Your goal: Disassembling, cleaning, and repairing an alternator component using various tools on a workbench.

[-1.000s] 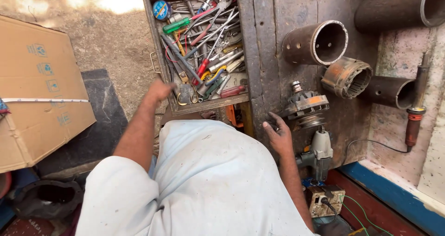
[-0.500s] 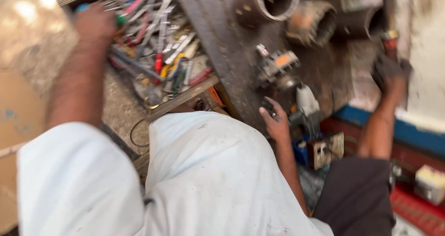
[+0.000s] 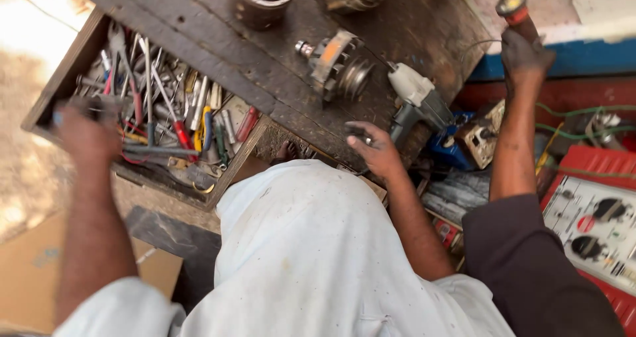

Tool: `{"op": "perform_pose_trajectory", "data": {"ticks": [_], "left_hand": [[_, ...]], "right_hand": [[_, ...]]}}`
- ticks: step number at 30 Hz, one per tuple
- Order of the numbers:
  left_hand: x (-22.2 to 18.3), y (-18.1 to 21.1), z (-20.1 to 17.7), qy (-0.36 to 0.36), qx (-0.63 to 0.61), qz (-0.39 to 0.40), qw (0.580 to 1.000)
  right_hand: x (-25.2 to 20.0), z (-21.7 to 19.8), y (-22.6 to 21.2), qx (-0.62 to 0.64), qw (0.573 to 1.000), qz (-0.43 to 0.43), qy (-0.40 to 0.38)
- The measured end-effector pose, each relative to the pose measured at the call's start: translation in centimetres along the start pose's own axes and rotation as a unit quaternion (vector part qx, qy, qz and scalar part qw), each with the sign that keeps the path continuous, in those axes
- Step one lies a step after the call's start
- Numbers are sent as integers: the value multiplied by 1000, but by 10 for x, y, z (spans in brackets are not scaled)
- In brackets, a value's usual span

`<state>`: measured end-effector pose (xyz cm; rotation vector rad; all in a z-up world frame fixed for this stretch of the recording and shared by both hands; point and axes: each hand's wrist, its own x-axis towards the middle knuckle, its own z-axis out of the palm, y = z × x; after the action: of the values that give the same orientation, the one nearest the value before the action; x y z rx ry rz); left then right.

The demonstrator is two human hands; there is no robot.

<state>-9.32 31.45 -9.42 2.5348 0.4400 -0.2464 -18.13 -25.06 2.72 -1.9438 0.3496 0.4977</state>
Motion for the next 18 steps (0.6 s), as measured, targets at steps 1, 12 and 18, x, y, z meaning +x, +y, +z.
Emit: {"op": "perform_pose_trajectory", "data": {"ticks": [1,12,18], "left_hand": [[-6,11,33,-1,2,8,1000],[-106,335,121,-459,-416,31,784],[-109,359,139,-494,-468,-24,732]], "right_hand": [[-2,5,-18,5,1000,0,7],[10,7,35,54,983,-139,111],[5,-6,-31,20,968,-204,146]]}}
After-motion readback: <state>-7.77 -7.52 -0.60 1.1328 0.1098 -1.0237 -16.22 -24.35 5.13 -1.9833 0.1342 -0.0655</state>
